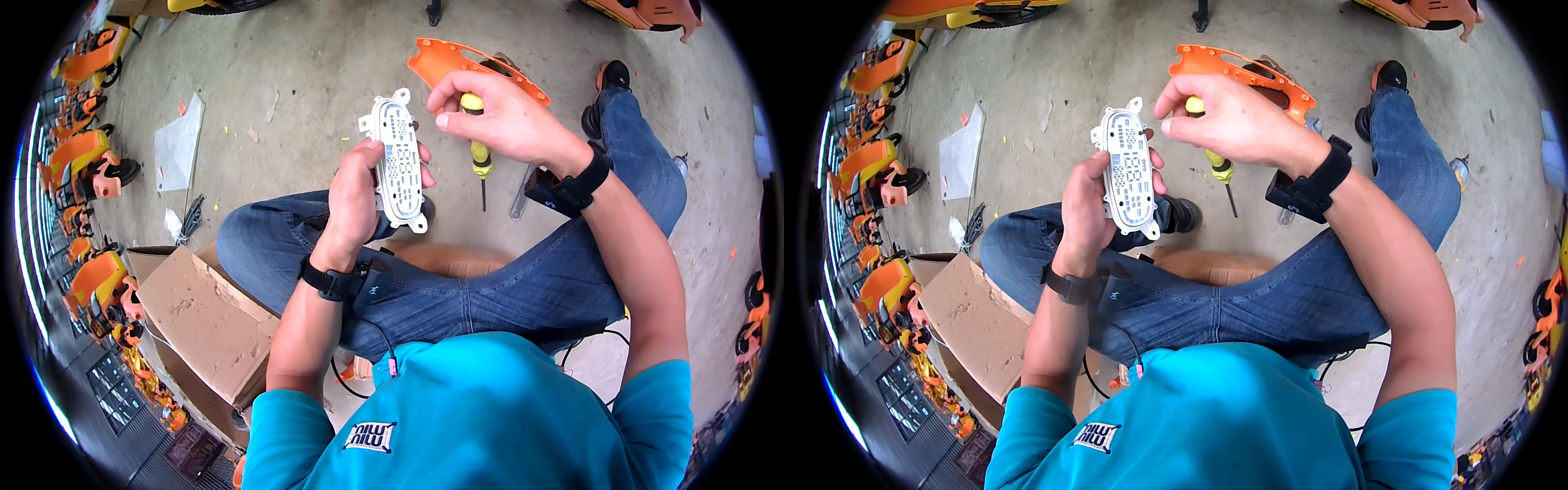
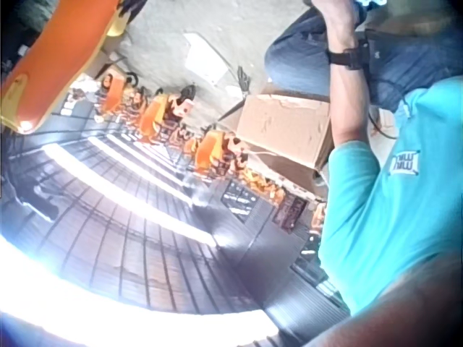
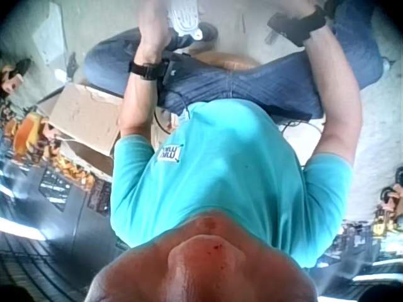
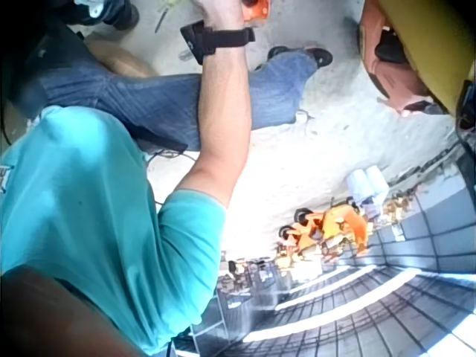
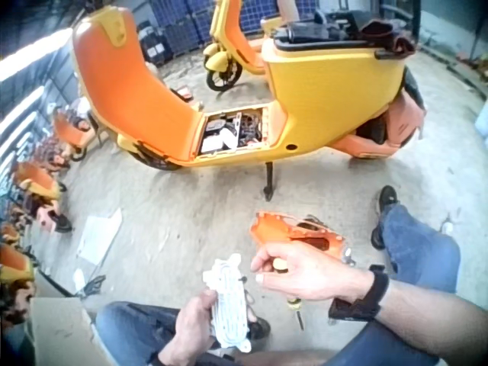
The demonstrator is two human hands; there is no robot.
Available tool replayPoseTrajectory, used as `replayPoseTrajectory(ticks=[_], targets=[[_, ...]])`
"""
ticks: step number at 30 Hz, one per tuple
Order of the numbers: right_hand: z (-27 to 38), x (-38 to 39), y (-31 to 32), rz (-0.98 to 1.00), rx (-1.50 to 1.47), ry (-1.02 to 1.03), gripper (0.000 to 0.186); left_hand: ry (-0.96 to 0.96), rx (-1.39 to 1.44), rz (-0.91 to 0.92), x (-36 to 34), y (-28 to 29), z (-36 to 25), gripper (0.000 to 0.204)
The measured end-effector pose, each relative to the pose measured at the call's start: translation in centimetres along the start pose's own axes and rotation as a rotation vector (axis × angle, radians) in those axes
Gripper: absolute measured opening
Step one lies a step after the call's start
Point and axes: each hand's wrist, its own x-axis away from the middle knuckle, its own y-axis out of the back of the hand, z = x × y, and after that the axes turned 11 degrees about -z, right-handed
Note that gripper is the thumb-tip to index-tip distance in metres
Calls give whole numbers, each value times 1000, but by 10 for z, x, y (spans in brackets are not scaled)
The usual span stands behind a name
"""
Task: The person removes a screen cover from an electric scooter instrument cluster by hand and then uses a screwdriver to remove screws from a bracket on the back of the device.
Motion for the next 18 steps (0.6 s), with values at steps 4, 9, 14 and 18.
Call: replayPoseTrajectory(ticks=[4, 9, 14, 18], targets=[[2, 0, -10, 2, 34, -39, 22, -31, -78, -17, -3, 0, 1, 48], [3, -1, -13, -17, 22, -27, 20, -44, -193, 16, -4, 3, 0, 46], [-2, -3, -16, -46, 8, -21, 23, -69, -145, -41, -3, -5, 3, 43], [-4, -5, -17, -37, 56, -20, 21, -52, -139, -22, -4, -3, 4, 42]])
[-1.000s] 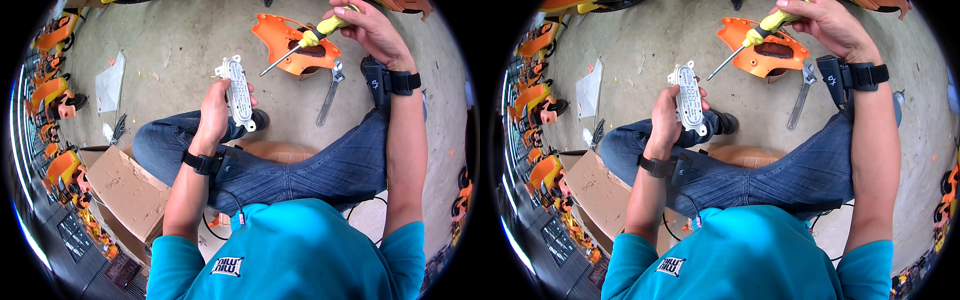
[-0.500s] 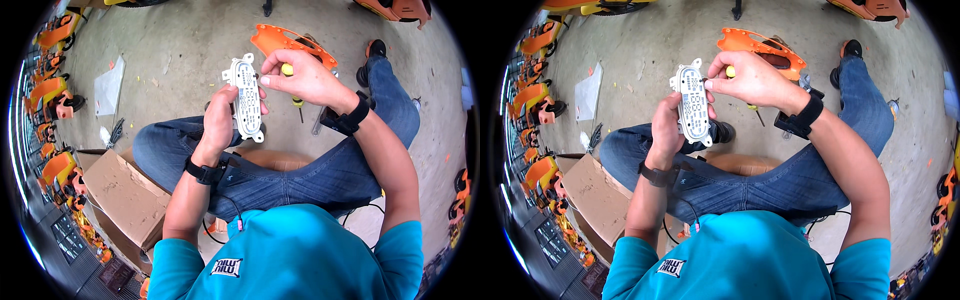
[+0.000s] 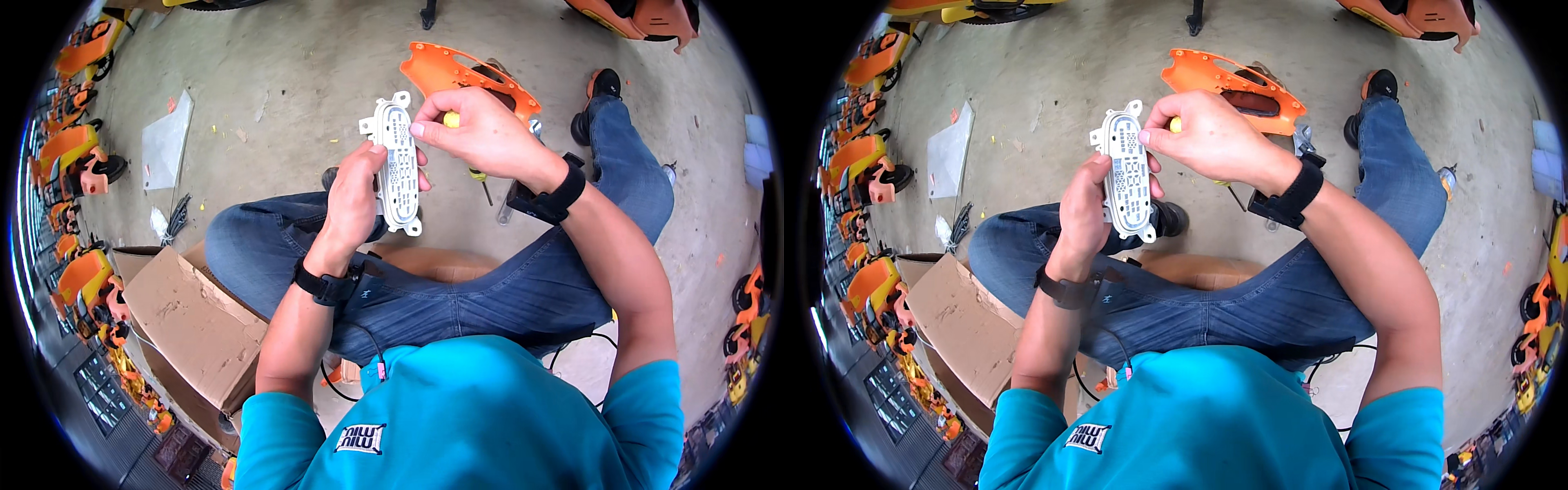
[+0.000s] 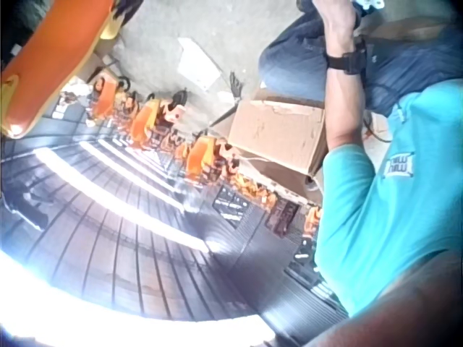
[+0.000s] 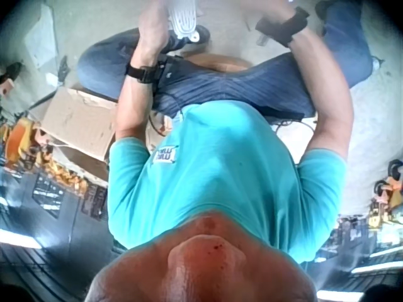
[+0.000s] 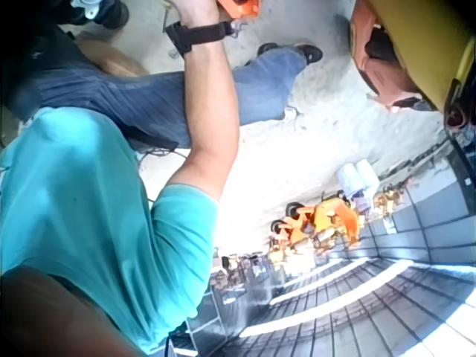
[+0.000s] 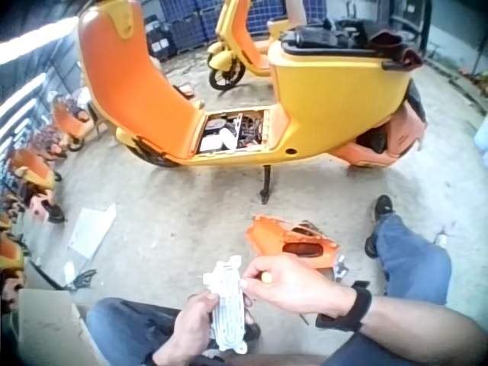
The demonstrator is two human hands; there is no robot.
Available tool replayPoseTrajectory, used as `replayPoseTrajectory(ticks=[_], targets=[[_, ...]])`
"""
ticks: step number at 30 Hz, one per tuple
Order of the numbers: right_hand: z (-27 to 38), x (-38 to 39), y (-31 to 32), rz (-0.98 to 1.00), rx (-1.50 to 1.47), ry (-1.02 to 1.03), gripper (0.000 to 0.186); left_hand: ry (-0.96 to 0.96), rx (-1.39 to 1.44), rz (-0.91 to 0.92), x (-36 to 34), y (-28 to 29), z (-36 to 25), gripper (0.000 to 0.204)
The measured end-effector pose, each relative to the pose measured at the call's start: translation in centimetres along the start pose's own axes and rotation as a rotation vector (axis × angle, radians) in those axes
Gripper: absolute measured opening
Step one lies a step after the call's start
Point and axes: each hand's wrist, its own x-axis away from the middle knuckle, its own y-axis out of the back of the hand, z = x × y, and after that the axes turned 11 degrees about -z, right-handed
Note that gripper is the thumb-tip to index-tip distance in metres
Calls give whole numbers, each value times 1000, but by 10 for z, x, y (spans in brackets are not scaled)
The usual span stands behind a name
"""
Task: The person removes a screen cover from an electric scooter instrument cluster by hand and then uses a screwdriver to remove screws from a bracket on the back of the device.
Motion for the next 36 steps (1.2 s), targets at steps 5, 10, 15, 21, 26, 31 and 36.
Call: replayPoseTrajectory(ticks=[5, 10, 15, 21, 26, 31, 36], targets=[[6, -2, 9, 2, 75, -118, 19, -8, 4, -11, -1, 0, 0, 43], [4, -12, 49, -204, -63, -111, 15, -11, 59, -18, -4, 2, -4, 52], [-24, -23, 108, -385, -235, -155, 11, -55, 166, -17, -4, 3, -15, 55], [-56, -18, 100, -380, 27, -318, 14, -108, 225, 17, -6, 1, -21, 56], [-92, -14, 98, -369, 224, -437, 18, -138, 222, 45, -5, -2, -25, 57], [-126, -7, 102, -250, 360, -568, 13, -137, 254, 64, -3, -7, -29, 59], [-146, -2, 103, -274, 335, -592, 10, -138, 346, 108, -3, -9, -35, 62]])
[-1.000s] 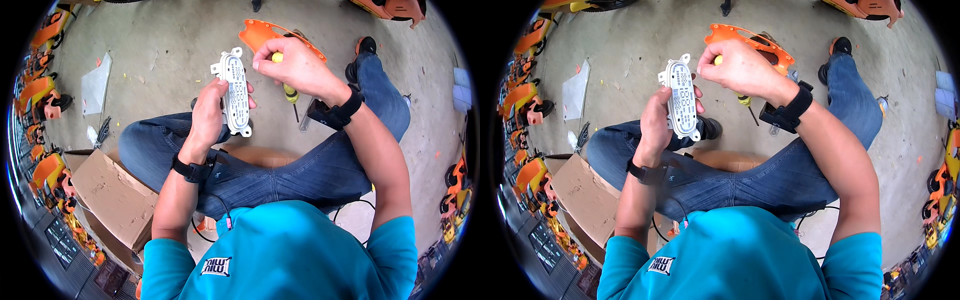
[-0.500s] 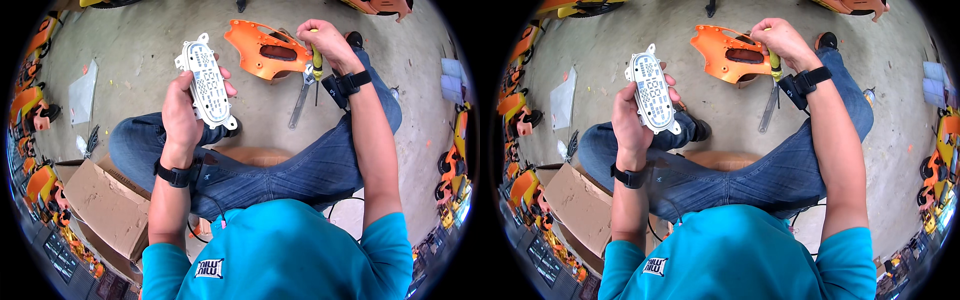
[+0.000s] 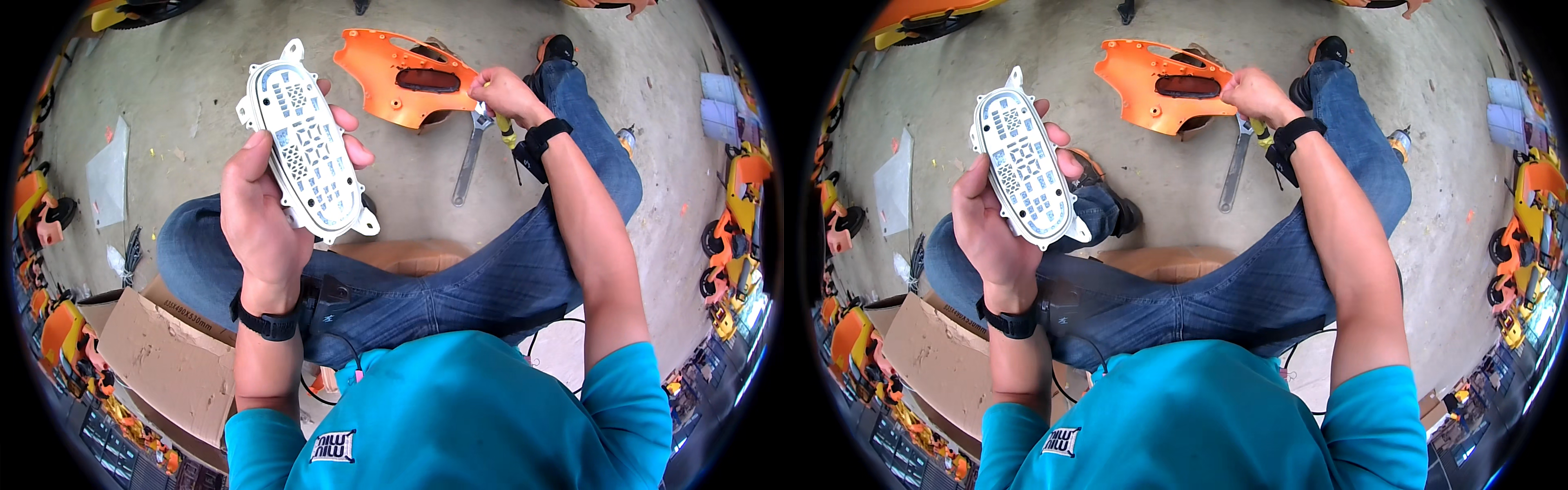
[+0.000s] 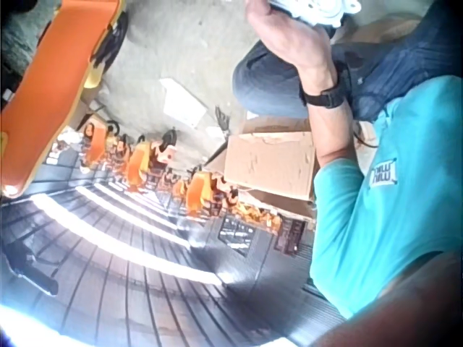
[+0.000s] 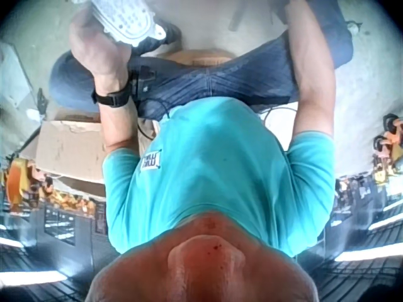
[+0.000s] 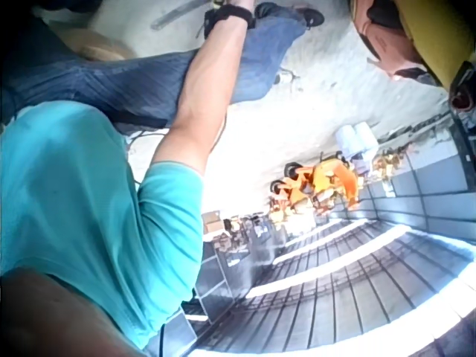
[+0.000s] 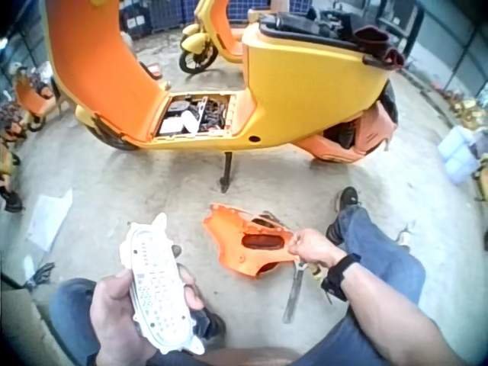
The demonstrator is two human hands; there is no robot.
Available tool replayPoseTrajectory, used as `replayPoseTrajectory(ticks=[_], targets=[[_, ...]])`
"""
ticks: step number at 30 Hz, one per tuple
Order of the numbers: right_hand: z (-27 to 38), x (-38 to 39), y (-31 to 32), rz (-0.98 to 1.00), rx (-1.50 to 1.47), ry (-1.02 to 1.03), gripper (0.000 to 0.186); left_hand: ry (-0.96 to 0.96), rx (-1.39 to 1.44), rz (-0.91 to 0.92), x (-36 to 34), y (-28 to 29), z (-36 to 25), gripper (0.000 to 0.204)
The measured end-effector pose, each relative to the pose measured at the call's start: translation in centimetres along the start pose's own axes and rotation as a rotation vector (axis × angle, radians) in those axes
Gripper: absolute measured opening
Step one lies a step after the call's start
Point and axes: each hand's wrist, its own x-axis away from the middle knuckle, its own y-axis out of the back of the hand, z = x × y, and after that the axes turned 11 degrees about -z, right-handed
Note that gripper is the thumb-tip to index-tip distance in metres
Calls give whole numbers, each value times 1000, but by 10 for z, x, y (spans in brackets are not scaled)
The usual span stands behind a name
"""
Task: The person removes a screen cover from an electric scooter instrument cluster by hand and then uses a screwdriver to remove screws from a bracket on the back of the device.
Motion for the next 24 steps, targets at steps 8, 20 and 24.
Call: replayPoseTrajectory(ticks=[8, 20, 24], targets=[[-20, -10, -27, -232, 294, 299, 7, -14, 57, 9, 2, -14, -5, 65], [29, -54, -105, -224, 879, 620, 17, -46, 95, -68, -3, -9, -8, 67], [16, -67, -108, -267, 845, 651, 15, -21, 113, -103, -4, -9, -7, 68]])
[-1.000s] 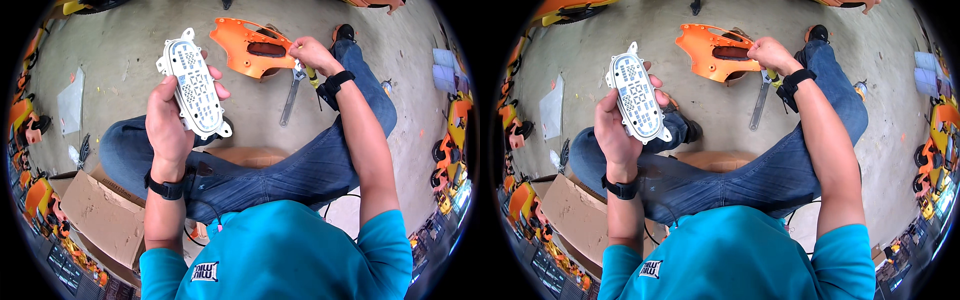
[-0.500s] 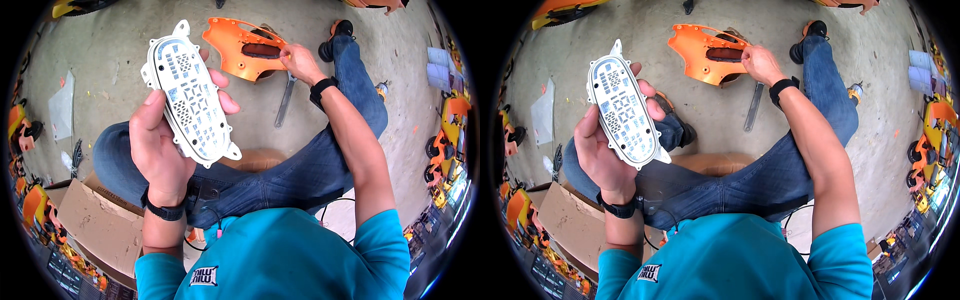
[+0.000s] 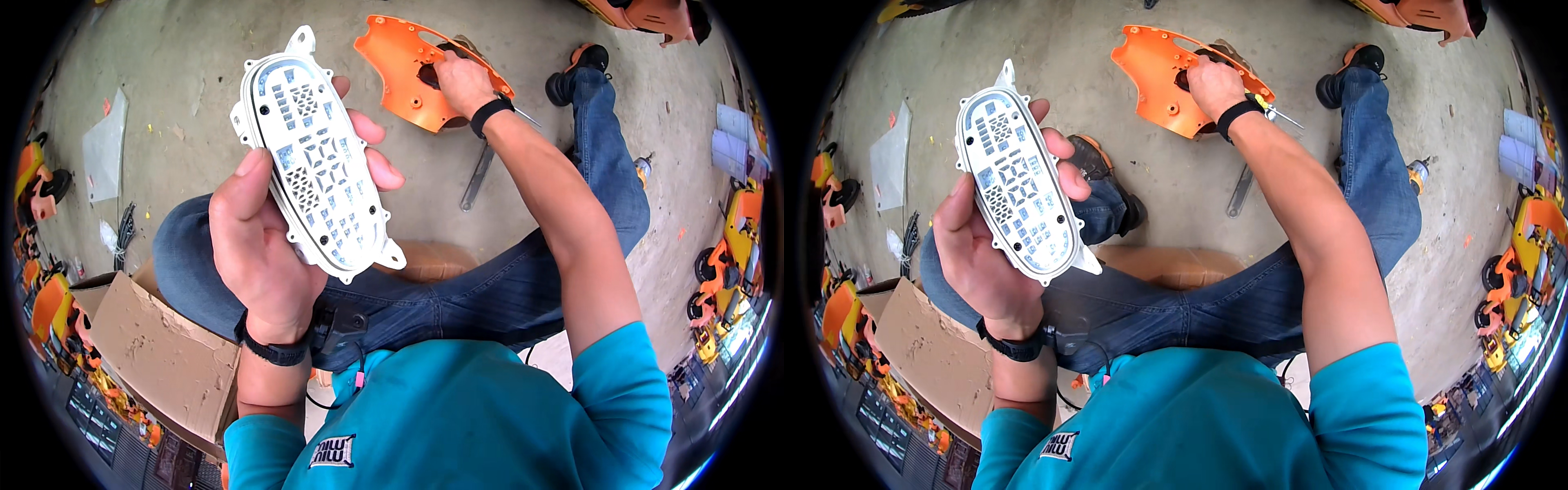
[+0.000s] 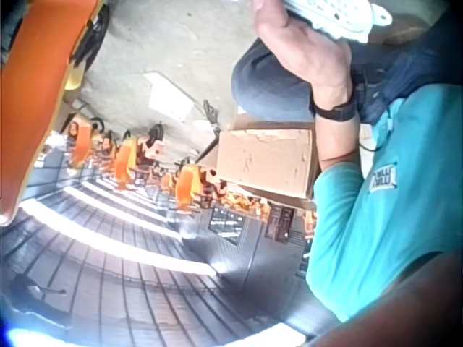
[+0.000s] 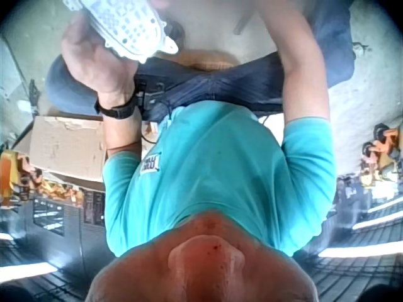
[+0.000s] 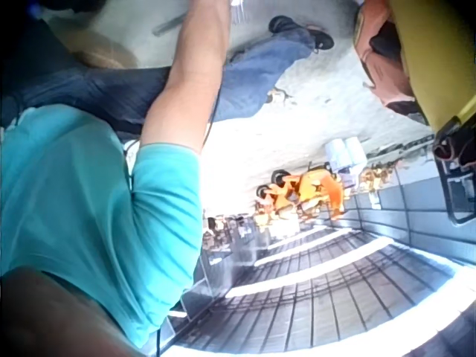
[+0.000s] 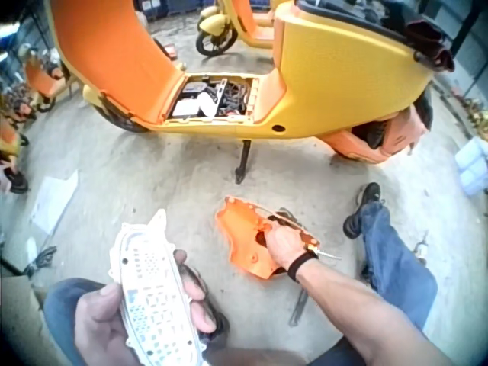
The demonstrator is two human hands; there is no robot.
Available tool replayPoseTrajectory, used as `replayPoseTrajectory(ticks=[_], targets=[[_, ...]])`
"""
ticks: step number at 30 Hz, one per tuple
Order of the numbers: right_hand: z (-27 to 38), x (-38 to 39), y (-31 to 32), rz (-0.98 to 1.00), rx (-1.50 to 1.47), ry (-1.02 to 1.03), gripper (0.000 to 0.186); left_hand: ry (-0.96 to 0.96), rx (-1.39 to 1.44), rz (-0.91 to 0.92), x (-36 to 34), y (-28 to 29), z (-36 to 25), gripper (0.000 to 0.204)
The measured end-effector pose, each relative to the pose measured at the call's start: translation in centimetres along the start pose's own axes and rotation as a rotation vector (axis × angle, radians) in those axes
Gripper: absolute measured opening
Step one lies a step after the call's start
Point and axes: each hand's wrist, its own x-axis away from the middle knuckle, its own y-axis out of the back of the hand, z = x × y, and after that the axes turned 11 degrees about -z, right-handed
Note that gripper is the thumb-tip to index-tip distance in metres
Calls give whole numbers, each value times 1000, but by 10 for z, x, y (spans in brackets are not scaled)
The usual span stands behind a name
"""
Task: The person removes a screen cover from an electric scooter instrument cluster by hand and then uses a screwdriver to remove screws from a bracket on the back of the device.
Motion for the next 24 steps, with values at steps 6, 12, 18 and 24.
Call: replayPoseTrajectory(ticks=[6, 12, 18, 24], targets=[[-9, 11, 16, -114, -129, 44, 11, 4, 27, -20, 1, -6, 0, 67], [-53, 31, 88, -447, -456, -400, 14, -34, 55, -16, 5, -11, -5, 64], [-147, 103, 38, -200, -527, -1217, 11, -50, 29, 63, 8, -20, -9, 66], [-152, 153, -90, 152, -389, -1272, 5, -36, -17, 62, 5, -24, -4, 66]])
